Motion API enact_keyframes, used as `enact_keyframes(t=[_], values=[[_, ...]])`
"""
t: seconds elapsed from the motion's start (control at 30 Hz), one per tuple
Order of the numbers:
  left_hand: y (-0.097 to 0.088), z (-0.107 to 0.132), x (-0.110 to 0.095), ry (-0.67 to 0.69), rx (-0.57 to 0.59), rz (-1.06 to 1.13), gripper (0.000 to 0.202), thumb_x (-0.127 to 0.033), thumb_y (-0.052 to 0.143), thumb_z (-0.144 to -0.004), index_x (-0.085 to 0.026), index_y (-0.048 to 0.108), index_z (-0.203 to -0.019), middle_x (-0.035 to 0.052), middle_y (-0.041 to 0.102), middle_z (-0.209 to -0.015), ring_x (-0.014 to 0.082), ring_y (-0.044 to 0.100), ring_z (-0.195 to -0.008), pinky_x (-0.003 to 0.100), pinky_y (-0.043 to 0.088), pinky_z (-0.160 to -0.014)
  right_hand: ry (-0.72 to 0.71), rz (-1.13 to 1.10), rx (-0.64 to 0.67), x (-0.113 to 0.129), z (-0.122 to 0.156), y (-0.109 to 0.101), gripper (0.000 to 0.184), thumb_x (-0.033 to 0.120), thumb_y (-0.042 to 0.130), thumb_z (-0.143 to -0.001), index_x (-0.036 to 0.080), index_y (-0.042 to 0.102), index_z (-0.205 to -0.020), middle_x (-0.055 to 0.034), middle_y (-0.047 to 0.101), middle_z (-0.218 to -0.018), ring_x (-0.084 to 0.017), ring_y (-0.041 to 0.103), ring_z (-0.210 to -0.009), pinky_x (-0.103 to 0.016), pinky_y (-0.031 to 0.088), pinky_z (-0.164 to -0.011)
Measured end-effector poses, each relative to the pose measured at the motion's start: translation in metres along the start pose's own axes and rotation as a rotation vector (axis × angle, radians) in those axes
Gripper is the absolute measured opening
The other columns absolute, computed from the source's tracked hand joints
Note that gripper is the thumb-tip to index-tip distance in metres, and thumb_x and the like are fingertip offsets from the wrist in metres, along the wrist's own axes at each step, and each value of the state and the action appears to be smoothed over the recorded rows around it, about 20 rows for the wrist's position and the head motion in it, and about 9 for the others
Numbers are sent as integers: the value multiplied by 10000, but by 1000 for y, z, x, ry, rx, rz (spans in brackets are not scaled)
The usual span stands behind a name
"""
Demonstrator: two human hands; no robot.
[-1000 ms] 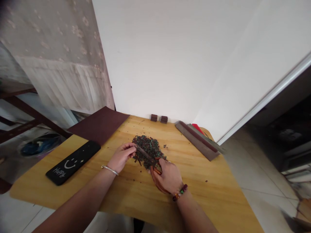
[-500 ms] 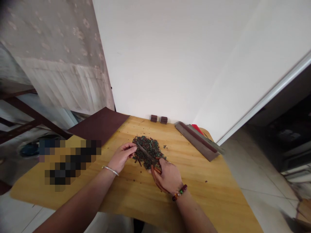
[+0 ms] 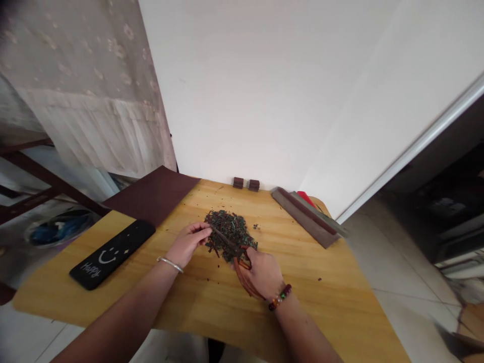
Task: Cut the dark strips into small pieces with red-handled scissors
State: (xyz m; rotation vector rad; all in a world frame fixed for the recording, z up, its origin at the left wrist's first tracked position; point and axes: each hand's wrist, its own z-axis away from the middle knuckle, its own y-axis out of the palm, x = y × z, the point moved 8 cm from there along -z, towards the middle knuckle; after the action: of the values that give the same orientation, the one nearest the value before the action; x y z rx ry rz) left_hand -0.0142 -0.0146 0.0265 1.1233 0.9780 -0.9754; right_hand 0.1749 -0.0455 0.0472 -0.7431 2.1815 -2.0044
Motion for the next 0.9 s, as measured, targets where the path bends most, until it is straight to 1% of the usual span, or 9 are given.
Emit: enact_keyframes(t=[0.1, 0.2, 0.3, 0.4, 0.57, 0.73, 0.83, 0.9], values=[[0, 0, 1, -18, 5, 26, 183, -257, 731, -530, -142, 649, -646, -22, 569, -513, 69, 475, -457, 200, 384, -486, 15, 6, -25, -1, 0, -2, 309, 484, 457, -837, 198, 559, -779, -11, 617, -587, -133, 556, -506, -227, 240, -463], [1, 0, 4, -45, 11, 81, 212, -250, 754, -520, -134, 647, -661, 2, 613, -565, 81, 530, -496, 200, 413, -504, 3, -47, -39, 0, 0, -3, 311, 471, 422, -852, 186, 544, -838, -25, 631, -638, -137, 558, -531, -226, 273, -483], [3, 0, 8, -85, 13, 156, 218, -227, 767, -521, -131, 625, -656, 15, 637, -600, 89, 569, -522, 185, 422, -492, -23, -69, -24, 1, -1, -1, 312, 463, 405, -852, 172, 517, -856, -48, 640, -698, -152, 567, -578, -230, 301, -504], [6, 2, 11, -142, 11, 242, 183, -175, 752, -558, -132, 602, -655, 7, 630, -578, 82, 577, -509, 168, 433, -480, -40, -51, 2, 3, -1, 2, 310, 459, 404, -851, 168, 511, -853, -60, 645, -730, -166, 583, -616, -235, 310, -518], [9, 6, 15, -211, -16, 345, 139, -92, 701, -632, -138, 576, -672, -12, 617, -573, 68, 590, -509, 140, 447, -473, -31, -40, -11, 5, -1, 3, 272, 430, 409, -859, 182, 508, -809, -42, 642, -675, -153, 586, -585, -229, 288, -503], [10, 6, 19, -259, -22, 374, 127, -69, 681, -655, -136, 580, -689, 0, 631, -593, 65, 591, -517, 129, 449, -472, -6, -39, 12, 3, -1, 6, 310, 456, 389, -865, 184, 520, -795, -40, 642, -649, -147, 572, -541, -235, 265, -485], [10, 6, 19, -259, -20, 377, 121, -76, 683, -649, -137, 584, -683, 3, 632, -596, 61, 578, -513, 131, 442, -470, 20, -36, 19, 1, 1, 8, 299, 462, 431, -849, 190, 524, -769, -32, 635, -637, -142, 563, -533, -233, 253, -479], [9, 5, 18, -234, -17, 367, 134, -97, 702, -625, -138, 588, -682, -2, 626, -591, 56, 560, -506, 131, 426, -462, 39, -52, 24, 0, 1, 8, 292, 463, 452, -840, 195, 518, -747, -21, 622, -618, -136, 552, -527, -229, 252, -474]])
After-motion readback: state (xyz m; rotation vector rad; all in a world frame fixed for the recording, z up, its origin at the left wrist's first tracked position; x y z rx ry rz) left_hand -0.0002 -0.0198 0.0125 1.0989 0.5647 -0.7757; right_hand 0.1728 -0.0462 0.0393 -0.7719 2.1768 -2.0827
